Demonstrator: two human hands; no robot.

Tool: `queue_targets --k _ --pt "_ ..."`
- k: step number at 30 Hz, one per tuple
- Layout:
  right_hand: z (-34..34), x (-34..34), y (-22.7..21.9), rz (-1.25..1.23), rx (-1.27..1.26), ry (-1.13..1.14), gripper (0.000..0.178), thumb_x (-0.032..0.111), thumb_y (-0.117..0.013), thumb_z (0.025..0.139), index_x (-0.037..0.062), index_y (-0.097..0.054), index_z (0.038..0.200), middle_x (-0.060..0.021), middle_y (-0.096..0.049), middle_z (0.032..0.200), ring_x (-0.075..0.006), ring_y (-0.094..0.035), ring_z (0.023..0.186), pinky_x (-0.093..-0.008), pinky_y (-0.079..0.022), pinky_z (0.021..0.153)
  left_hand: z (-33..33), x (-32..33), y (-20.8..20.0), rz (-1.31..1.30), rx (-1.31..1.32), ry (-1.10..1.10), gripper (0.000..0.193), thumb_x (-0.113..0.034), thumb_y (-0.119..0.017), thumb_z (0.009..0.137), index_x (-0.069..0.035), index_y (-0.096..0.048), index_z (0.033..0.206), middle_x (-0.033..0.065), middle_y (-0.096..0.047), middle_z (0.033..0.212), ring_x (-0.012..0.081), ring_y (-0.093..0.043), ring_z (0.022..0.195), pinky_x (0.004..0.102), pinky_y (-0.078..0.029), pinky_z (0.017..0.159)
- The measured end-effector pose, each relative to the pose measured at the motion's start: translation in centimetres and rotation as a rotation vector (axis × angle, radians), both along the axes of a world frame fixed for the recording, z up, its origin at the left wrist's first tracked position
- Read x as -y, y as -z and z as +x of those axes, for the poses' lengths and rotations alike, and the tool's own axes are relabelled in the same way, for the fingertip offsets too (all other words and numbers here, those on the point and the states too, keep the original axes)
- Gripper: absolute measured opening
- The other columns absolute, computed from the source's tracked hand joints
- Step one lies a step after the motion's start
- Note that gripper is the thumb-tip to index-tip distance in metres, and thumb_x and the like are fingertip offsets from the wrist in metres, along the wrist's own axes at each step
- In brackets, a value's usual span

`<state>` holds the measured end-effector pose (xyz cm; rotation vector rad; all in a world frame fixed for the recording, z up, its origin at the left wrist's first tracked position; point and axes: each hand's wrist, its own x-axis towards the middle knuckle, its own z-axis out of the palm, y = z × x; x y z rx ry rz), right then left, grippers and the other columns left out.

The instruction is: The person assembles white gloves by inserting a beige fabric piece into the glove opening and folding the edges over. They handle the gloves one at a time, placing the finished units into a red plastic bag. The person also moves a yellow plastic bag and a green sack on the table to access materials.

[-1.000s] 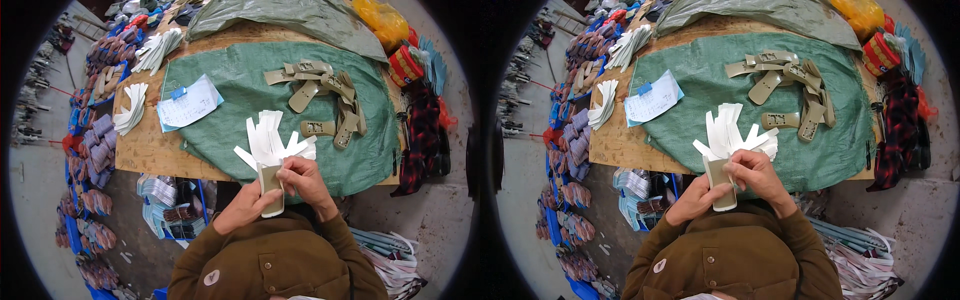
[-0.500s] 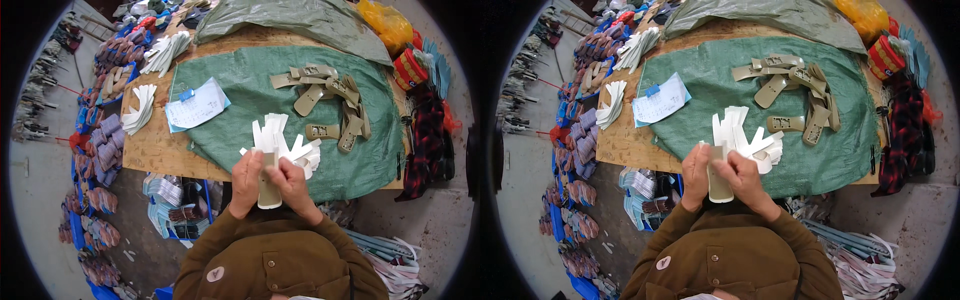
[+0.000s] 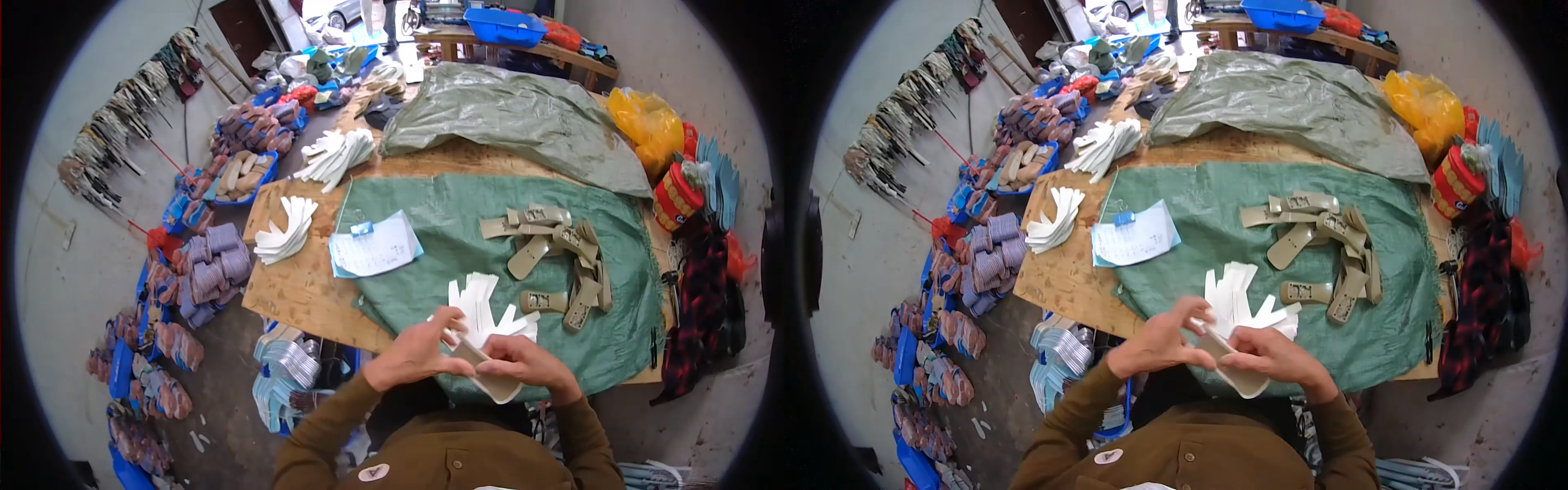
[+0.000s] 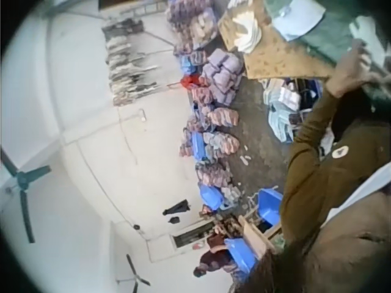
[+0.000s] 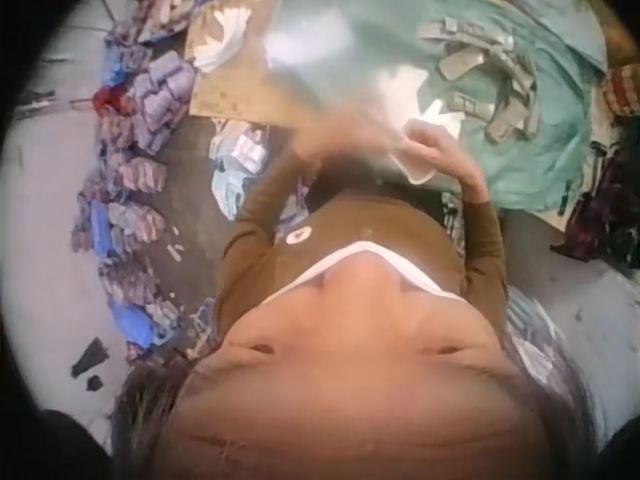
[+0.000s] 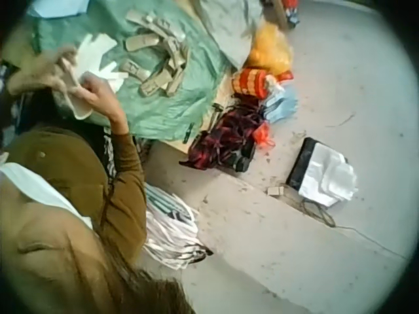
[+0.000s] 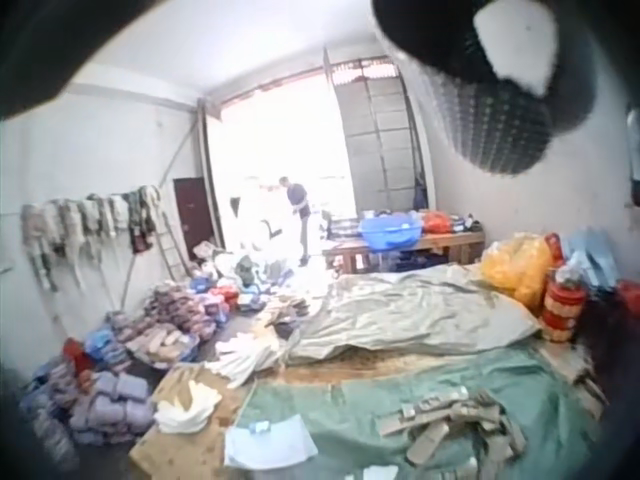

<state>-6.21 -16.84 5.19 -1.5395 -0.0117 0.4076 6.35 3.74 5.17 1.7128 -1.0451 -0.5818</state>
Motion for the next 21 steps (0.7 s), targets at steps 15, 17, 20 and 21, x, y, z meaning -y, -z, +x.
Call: queue_targets --k 15,17,20,21 --pt "0.1 -1.1 1.6 0.155 0.118 0.084 0.018 0.022 -0.061 0.097 0.0087 -0.048 0.097 0.0033 -0.054 0.085 -0.0028 -0.052 0.068 -0.0177 -0.04 0.055 -2.3 -1.3 -0.1 0.051 -0.744 0.032 0.017 -0.016 -0.065 0.094 -0.002 -0.059 0.101 0.0037 -0.064 0.074 0.0055 -0.058 0.053 0.0177 -0.042 0.042" --pt "0.3 -1.1 1.2 0.387 0.033 0.194 0.019 0.023 -0.061 0.097 0.0089 -0.048 0.098 0.0016 -0.056 0.083 -0.0043 -0.054 0.061 -0.0186 -0.041 0.046 -2.5 -1.1 -0.3 -0.024 -0.781 -0.051 0.016 -0.015 -0.065 0.094 -0.002 -0.059 0.1 0.004 -0.064 0.073 0.0059 -0.057 0.051 0.0178 -0.042 0.041" --pt "0.9 -1.7 0.5 0.469 -0.083 0.318 0.021 0.027 -0.058 0.098 0.0094 -0.048 0.099 -0.0014 -0.058 0.079 -0.0065 -0.056 0.05 -0.0207 -0.043 0.034 -3.0 -1.0 -0.1 -0.07 -0.722 -0.179 0.016 -0.017 -0.065 0.094 -0.003 -0.057 0.099 0.0043 -0.064 0.072 0.0053 -0.055 0.05 0.0181 -0.04 0.041" --pt "1.3 -1.4 1.0 0.375 -0.065 0.291 0.021 0.028 -0.058 0.098 0.0096 -0.048 0.099 -0.0016 -0.058 0.078 -0.0064 -0.056 0.05 -0.0208 -0.044 0.035 -3.4 -0.8 0.2 -0.075 -0.688 -0.216 0.017 -0.018 -0.065 0.095 -0.004 -0.057 0.098 0.0044 -0.064 0.072 0.0049 -0.054 0.05 0.0183 -0.04 0.041"
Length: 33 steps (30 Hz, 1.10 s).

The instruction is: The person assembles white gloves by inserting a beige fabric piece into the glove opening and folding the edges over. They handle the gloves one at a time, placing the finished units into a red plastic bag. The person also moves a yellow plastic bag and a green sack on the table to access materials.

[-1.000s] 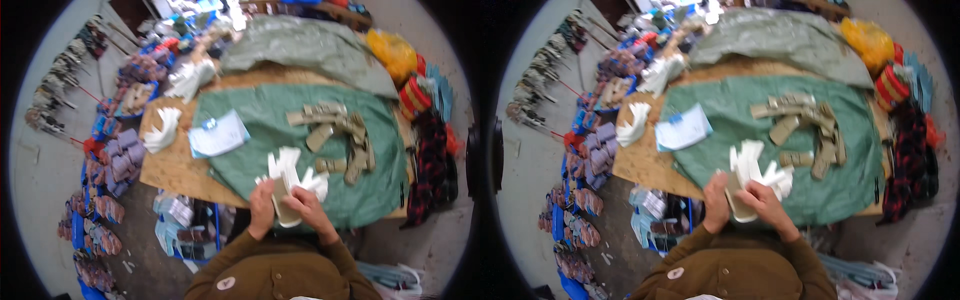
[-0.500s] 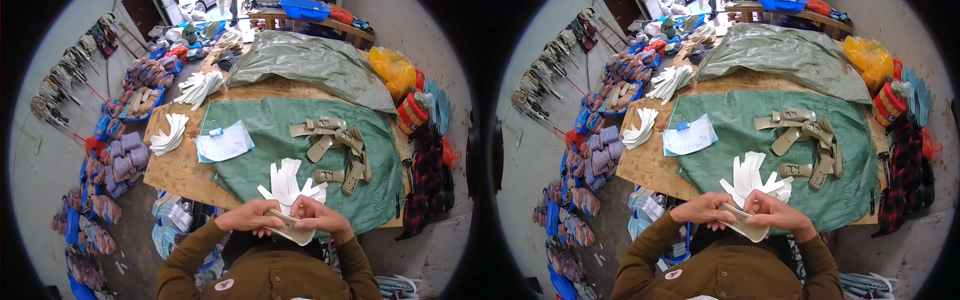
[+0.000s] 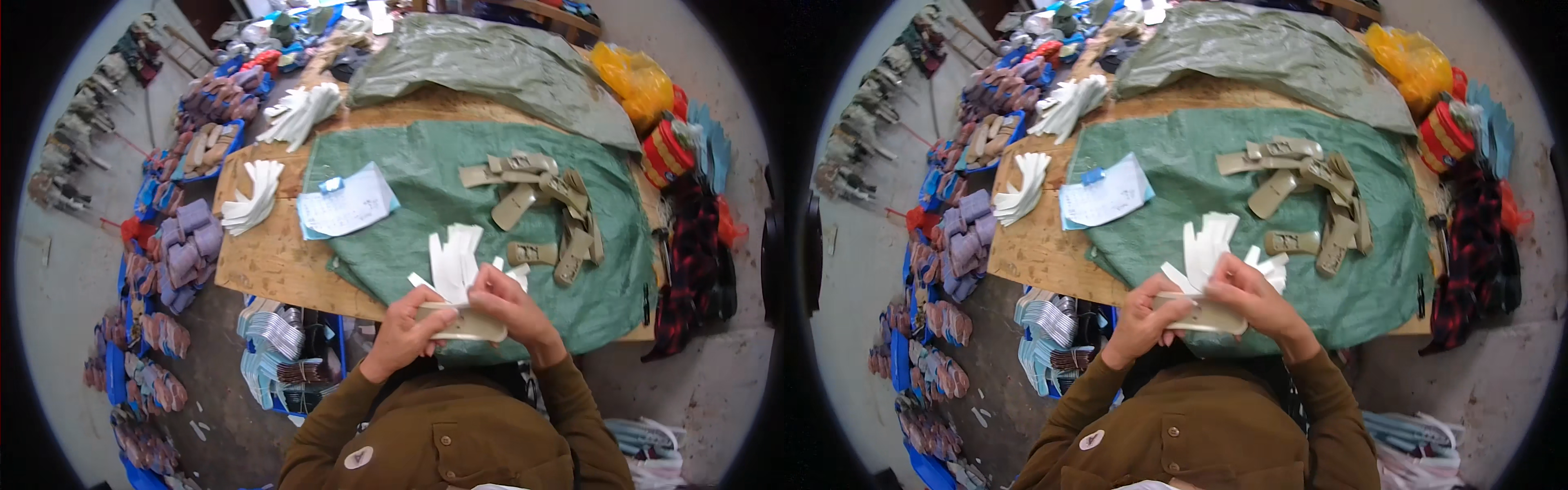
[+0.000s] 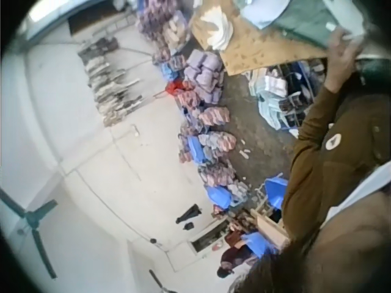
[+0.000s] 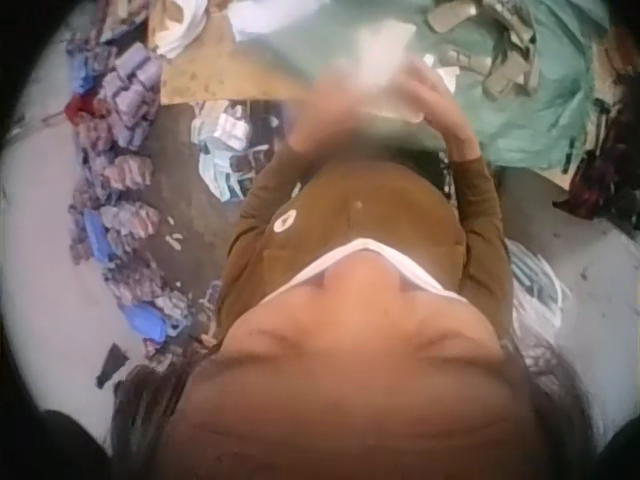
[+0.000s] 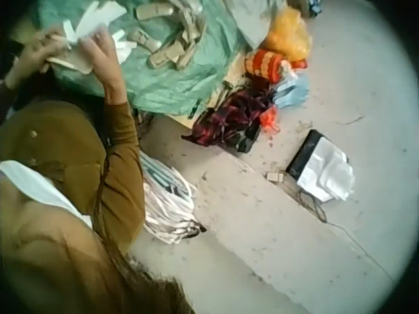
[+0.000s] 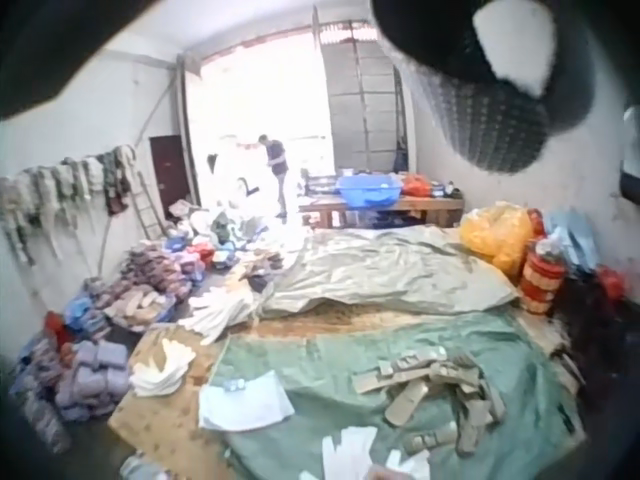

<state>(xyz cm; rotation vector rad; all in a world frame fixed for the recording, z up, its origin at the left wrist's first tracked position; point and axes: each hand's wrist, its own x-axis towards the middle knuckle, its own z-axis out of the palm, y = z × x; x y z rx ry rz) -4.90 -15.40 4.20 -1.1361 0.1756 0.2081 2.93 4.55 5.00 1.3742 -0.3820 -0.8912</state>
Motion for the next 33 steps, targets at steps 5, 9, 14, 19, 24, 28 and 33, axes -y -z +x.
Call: queue_targets --k 5,9,14,19,24,28,33 --pt "0.4 -0.7 0.0 0.227 0.052 0.119 0.023 0.031 -0.058 0.099 0.0103 -0.048 0.095 0.0004 -0.057 0.071 -0.0054 -0.051 0.046 -0.0201 -0.04 0.035 -0.9 0.7 1.5 -0.09 -0.081 -0.181 0.017 -0.017 -0.064 0.095 -0.004 -0.053 0.098 0.0068 -0.064 0.069 0.0061 -0.054 0.048 0.0185 -0.04 0.041" --pt "0.6 1.0 0.2 -0.115 0.005 0.007 0.026 0.033 -0.059 0.098 0.0096 -0.05 0.092 0.0015 -0.055 0.066 -0.0048 -0.049 0.045 -0.0204 -0.037 0.034 -0.7 0.4 2.1 0.0 -0.035 0.032 0.02 -0.019 -0.062 0.097 -0.002 -0.055 0.105 0.0074 -0.066 0.072 0.0079 -0.057 0.05 0.0192 -0.043 0.043" --pt "0.4 1.0 -0.8 0.131 0.061 -0.05 0.022 0.028 -0.054 0.1 0.0088 -0.052 0.09 -0.0014 -0.056 0.074 -0.0043 -0.047 0.045 -0.0202 -0.035 0.034 1.2 -0.1 0.6 0.119 -0.147 0.457 0.032 -0.028 -0.051 0.102 0.001 -0.058 0.114 0.0064 -0.066 0.076 0.0081 -0.059 0.053 0.0189 -0.045 0.047" --pt "0.3 1.2 1.1 -0.072 0.098 0.052 0.028 0.033 -0.049 0.102 0.006 -0.054 0.098 -0.0033 -0.055 0.085 -0.0051 -0.052 0.063 -0.023 -0.044 0.053 -1.9 0.8 0.8 0.091 0.033 0.273 0.034 -0.028 -0.047 0.103 0.002 -0.06 0.113 0.0026 -0.061 0.075 0.0068 -0.055 0.058 0.0222 -0.043 0.051" --pt "0.7 -2.5 2.4 -0.22 0.116 0.438 0.039 0.04 -0.043 0.104 0.0048 -0.049 0.119 -0.0044 -0.054 0.092 -0.0104 -0.052 0.087 -0.0285 -0.045 0.08 -3.5 2.0 3.3 0.0 -0.07 0.069 0.037 -0.033 -0.048 0.103 0.001 -0.059 0.116 0.0008 -0.058 0.074 0.0052 -0.052 0.058 0.0207 -0.04 0.05" --pt "-0.4 -5.8 6.4 -0.144 0.171 0.415 0.058 0.035 -0.047 0.101 0.0059 -0.023 0.145 -0.0125 -0.052 0.119 -0.0224 -0.056 0.104 -0.0351 -0.045 0.093 -2.8 1.9 4.0 -0.071 -0.046 0.034 0.041 -0.038 -0.047 0.103 0.0 -0.057 0.119 -0.0016 -0.055 0.074 0.0042 -0.048 0.055 0.0205 -0.039 0.049" --pt "1.6 -3.9 2.8 0.449 0.116 0.374 0.061 0.034 -0.052 0.099 -0.0002 -0.031 0.144 -0.0176 -0.06 0.116 -0.0287 -0.063 0.103 -0.0424 -0.052 0.091 -2.2 0.9 5.9 0.147 0.324 0.05 0.036 -0.034 -0.049 0.103 -0.001 -0.06 0.095 0.0036 -0.055 0.066 0.0108 -0.054 0.053 0.0282 -0.045 0.049"
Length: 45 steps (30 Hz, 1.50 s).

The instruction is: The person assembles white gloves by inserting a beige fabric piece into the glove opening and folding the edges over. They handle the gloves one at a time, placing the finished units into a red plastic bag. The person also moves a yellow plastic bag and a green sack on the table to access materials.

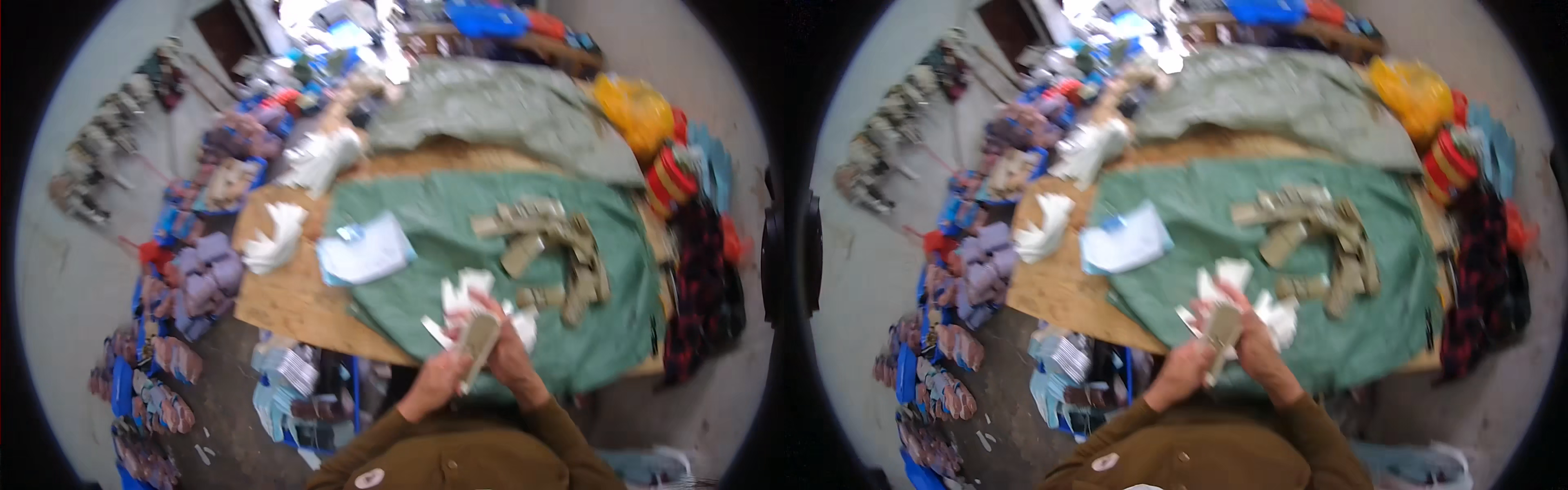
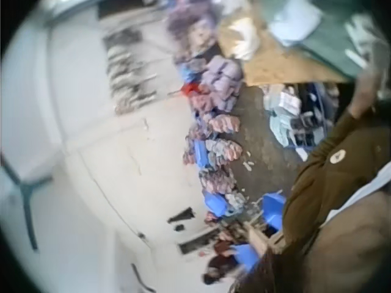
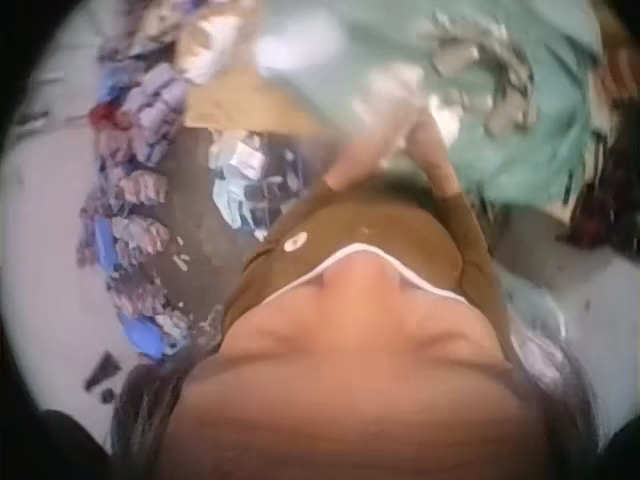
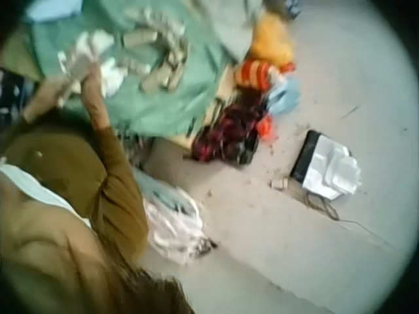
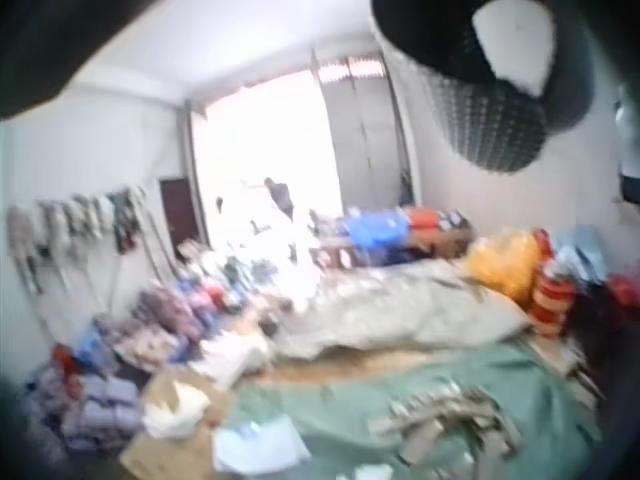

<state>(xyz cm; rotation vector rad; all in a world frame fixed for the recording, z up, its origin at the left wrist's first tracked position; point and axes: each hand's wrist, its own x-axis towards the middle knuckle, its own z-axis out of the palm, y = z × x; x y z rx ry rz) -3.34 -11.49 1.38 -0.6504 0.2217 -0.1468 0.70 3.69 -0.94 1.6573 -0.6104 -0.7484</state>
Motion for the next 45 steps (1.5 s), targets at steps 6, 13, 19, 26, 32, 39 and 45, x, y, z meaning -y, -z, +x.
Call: queue_targets --k 6,13,19,26,32,39,45 --pt "2.1 1.4 -0.1 -0.227 0.094 -0.258 0.04 0.039 -0.046 0.102 0.0023 -0.057 0.113 -0.0152 -0.066 0.096 -0.0281 -0.067 0.089 -0.0417 -0.055 0.083 0.4 -0.4 -2.2 -0.15 -0.203 -0.001 0.033 -0.03 -0.05 0.103 -0.001 -0.057 0.119 -0.0013 -0.055 0.081 0.005 -0.048 0.062 0.0207 -0.039 0.056" --pt "3.5 -0.2 -2.5 -0.192 0.278 -0.213 0.036 0.041 -0.05 0.101 0.005 -0.051 0.106 -0.0106 -0.059 0.099 -0.0239 -0.062 0.094 -0.0416 -0.048 0.093 2.3 -1.1 1.8 -0.792 -1.022 0.304 0.061 -0.067 -0.045 0.091 -0.007 -0.055 0.095 -0.0018 -0.039 0.06 0.0082 -0.036 0.049 0.0218 -0.032 0.05" --pt "3.2 0.0 -1.5 -0.506 0.014 -0.087 0.024 0.034 -0.057 0.1 0.0107 -0.052 0.096 0.0038 -0.053 0.074 -0.0047 -0.05 0.063 -0.0204 -0.039 0.049 0.9 -1.8 -4.2 -0.481 -0.957 0.117 0.058 -0.055 -0.041 0.1 -0.003 -0.049 0.124 0.0035 -0.057 0.086 0.0122 -0.054 0.071 0.0259 -0.047 0.066" --pt "2.8 -1.2 -1.3 -0.448 -0.144 -0.151 0.023 0.029 -0.058 0.099 0.0063 -0.055 0.105 0.001 -0.058 0.09 -0.0046 -0.055 0.078 -0.0204 -0.046 0.056 1.9 -2.2 -1.4 -0.372 -0.843 0.067 0.047 -0.038 -0.043 0.105 0.002 -0.046 0.131 0.0045 -0.058 0.092 0.012 -0.055 0.075 0.0284 -0.048 0.068" --pt "3.8 3.4 -3.0 -0.751 0.092 -0.241 0.033 0.024 -0.052 0.102 0.0015 -0.058 0.125 -0.0019 -0.062 0.107 -0.0093 -0.057 0.095 -0.0245 -0.047 0.081 2.9 -1.2 -4.4 -0.393 -0.788 0.147 0.054 -0.04 -0.044 0.104 0.005 -0.045 0.134 0.0025 -0.054 0.085 0.0106 -0.053 0.07 0.0223 -0.044 0.054" --pt "3.7 0.0 -1.6 -0.518 0.159 -0.2 0.059 0.015 -0.049 0.101 0.011 -0.023 0.154 -0.0166 -0.056 0.136 -0.023 -0.058 0.119 -0.0337 -0.046 0.101 2.8 -0.8 -2.6 -0.333 -0.782 -0.134 0.054 -0.053 -0.038 0.102 -0.003 -0.051 0.118 0.0028 -0.056 0.081 0.0086 -0.053 0.057 0.0193 -0.033 0.038" --pt "2.1 -1.5 -2.1 -0.393 0.093 -0.304 0.067 0.013 -0.055 0.099 0.01 -0.015 0.153 -0.0196 -0.056 0.129 -0.0189 -0.058 0.113 -0.0299 -0.05 0.088 2.3 -2.5 -3.6 -0.381 -0.898 -0.113 0.061 -0.061 -0.038 0.099 -0.003 -0.053 0.109 0.0051 -0.055 0.079 0.0104 -0.051 0.055 0.0197 -0.035 0.038"
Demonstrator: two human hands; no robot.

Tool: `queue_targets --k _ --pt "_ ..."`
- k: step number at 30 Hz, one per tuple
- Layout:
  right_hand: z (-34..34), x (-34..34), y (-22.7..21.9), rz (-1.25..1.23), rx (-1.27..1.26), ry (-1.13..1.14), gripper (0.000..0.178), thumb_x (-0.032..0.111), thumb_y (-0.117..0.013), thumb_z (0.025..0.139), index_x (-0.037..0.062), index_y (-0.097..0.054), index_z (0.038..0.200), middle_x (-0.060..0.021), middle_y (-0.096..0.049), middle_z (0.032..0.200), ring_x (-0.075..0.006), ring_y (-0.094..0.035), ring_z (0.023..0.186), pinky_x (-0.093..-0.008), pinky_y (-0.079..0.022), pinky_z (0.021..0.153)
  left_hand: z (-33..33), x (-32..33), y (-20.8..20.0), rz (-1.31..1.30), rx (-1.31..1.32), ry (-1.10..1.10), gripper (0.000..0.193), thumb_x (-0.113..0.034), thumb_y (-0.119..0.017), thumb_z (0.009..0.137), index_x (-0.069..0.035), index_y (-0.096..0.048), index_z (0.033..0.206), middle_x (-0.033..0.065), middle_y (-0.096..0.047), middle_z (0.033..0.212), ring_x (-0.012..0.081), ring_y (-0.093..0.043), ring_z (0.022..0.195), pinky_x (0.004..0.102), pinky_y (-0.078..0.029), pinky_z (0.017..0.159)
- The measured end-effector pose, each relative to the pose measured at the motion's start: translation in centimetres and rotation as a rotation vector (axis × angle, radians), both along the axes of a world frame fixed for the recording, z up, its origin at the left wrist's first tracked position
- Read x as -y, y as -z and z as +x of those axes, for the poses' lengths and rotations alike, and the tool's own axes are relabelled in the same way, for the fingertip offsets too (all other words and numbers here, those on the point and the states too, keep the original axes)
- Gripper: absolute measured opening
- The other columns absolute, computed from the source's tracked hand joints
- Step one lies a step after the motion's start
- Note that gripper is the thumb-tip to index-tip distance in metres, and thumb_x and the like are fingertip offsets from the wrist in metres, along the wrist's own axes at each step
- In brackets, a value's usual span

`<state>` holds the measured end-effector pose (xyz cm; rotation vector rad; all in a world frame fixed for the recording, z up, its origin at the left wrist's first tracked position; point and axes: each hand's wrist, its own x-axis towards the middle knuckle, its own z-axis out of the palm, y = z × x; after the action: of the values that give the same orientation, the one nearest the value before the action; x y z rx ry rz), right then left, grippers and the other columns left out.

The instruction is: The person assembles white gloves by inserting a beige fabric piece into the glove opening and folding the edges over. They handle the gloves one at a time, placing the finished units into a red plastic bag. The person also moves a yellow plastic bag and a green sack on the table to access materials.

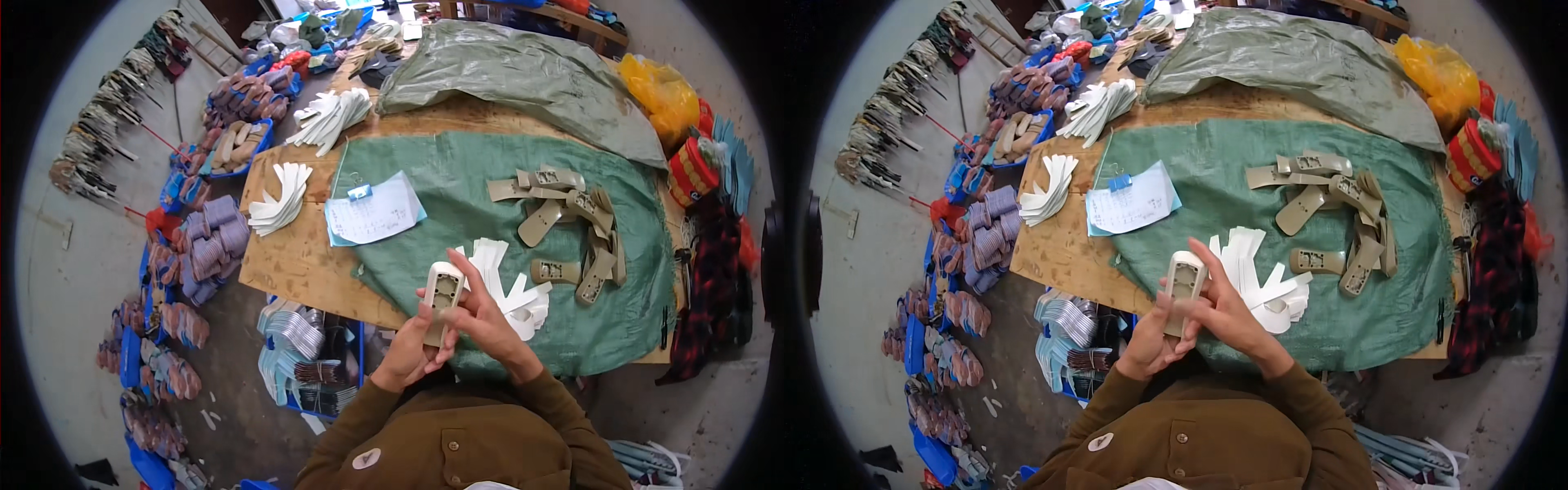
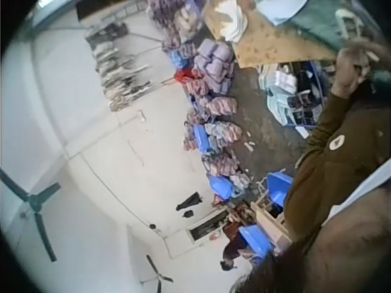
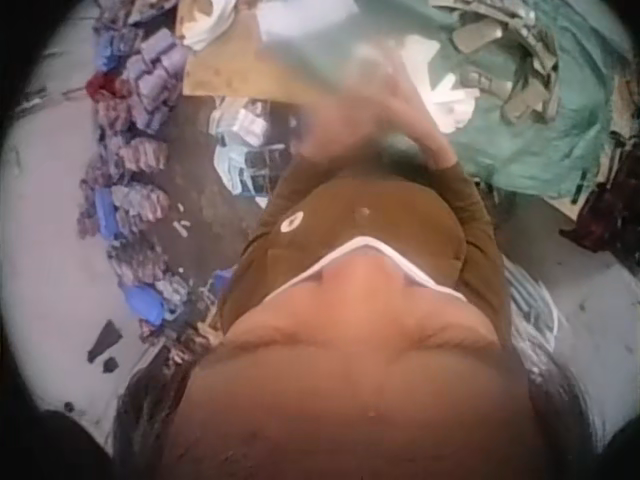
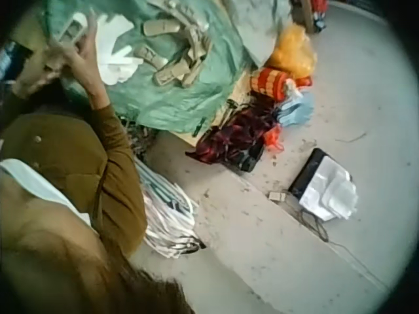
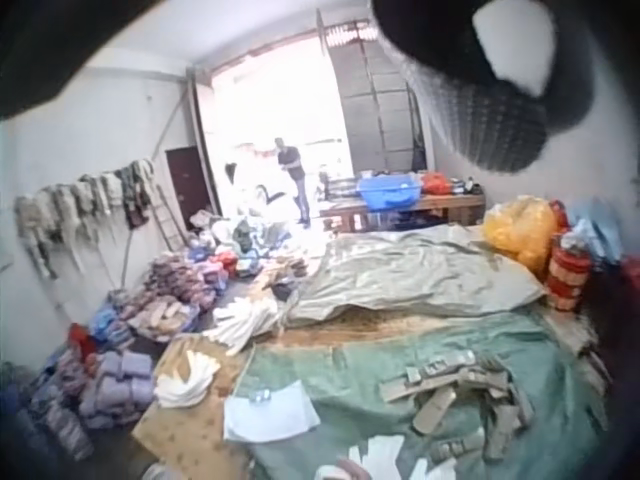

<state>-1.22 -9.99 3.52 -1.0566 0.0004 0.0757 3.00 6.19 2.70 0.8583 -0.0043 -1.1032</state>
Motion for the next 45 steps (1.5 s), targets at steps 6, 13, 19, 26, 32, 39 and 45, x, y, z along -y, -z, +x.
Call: queue_targets --k 6,13,19,26,32,39,45 --pt "1.9 -1.2 1.8 -0.33 -0.119 0.212 0.032 0.033 -0.046 0.103 0.0032 -0.056 0.111 -0.0075 -0.057 0.094 -0.0119 -0.054 0.082 -0.0277 -0.047 0.075 -1.2 -0.6 1.1 0.166 0.195 0.044 0.061 -0.062 -0.04 0.098 -0.003 -0.054 0.103 0.0054 -0.054 0.07 0.0116 -0.049 0.048 0.0203 -0.035 0.037" --pt "-2.2 3.6 1.6 -0.716 0.013 0.404 0.038 0.015 -0.061 0.094 0.0051 -0.052 0.129 -0.0123 -0.065 0.105 -0.0228 -0.064 0.094 -0.0339 -0.051 0.083 11.3 -11.6 8.7 1.036 1.148 -0.506 0.035 -0.037 -0.054 0.101 -0.002 -0.058 0.098 0.0047 -0.059 0.072 0.0157 -0.055 0.059 0.0282 -0.043 0.053" --pt "-3.6 7.5 3.6 -1.449 0.301 0.171 0.032 0.015 -0.069 0.083 0.0066 -0.063 0.113 -0.012 -0.064 0.109 -0.0314 -0.059 0.105 -0.0409 -0.045 0.092 14.3 -13.3 8.3 1.494 1.935 -0.437 0.052 -0.037 -0.064 0.092 -0.004 -0.055 0.131 0.0207 -0.06 0.122 0.0385 -0.055 0.115 0.0468 -0.043 0.095" --pt "-3.1 6.6 3.9 -1.587 0.299 0.095 0.025 0.013 -0.07 0.078 0.0068 -0.063 0.101 -0.0087 -0.062 0.103 -0.0275 -0.058 0.104 -0.0397 -0.043 0.093 0.2 -0.4 4.7 0.379 1.828 -0.148 0.027 -0.014 -0.078 0.076 -0.005 -0.068 0.099 0.0107 -0.067 0.102 0.0296 -0.063 0.095 0.0413 -0.05 0.081" --pt "-2.0 7.6 6.5 -1.491 0.326 0.251 0.019 0.01 -0.068 0.08 0.0057 -0.064 0.098 -0.0091 -0.064 0.093 -0.0287 -0.061 0.089 -0.04 -0.044 0.085 -2.3 5.3 6.3 0.33 1.837 0.05 0.048 -0.024 -0.076 0.075 -0.005 -0.061 0.117 0.0105 -0.062 0.112 0.0292 -0.059 0.107 0.0406 -0.045 0.09" --pt "-1.3 9.5 1.6 -1.363 0.448 0.628 0.021 0.005 -0.068 0.077 0.0075 -0.065 0.097 -0.0085 -0.065 0.084 -0.0278 -0.06 0.073 -0.0382 -0.046 0.065 -2.2 5.5 5.0 0.2 1.316 0.044 0.048 -0.032 -0.067 0.089 -0.001 -0.058 0.125 0.0114 -0.061 0.122 0.0276 -0.058 0.112 0.0404 -0.045 0.093" --pt "-5.1 7.4 1.2 -1.483 0.555 0.329 0.037 0.016 -0.073 0.076 0.0102 -0.063 0.111 -0.0061 -0.063 0.103 -0.0244 -0.064 0.085 -0.0366 -0.051 0.066 -1.9 6.2 2.5 0.051 0.134 -0.001 0.044 -0.032 -0.044 0.105 0.004 -0.055 0.126 0.0146 -0.065 0.118 0.0226 -0.066 0.103 0.0314 -0.058 0.073"
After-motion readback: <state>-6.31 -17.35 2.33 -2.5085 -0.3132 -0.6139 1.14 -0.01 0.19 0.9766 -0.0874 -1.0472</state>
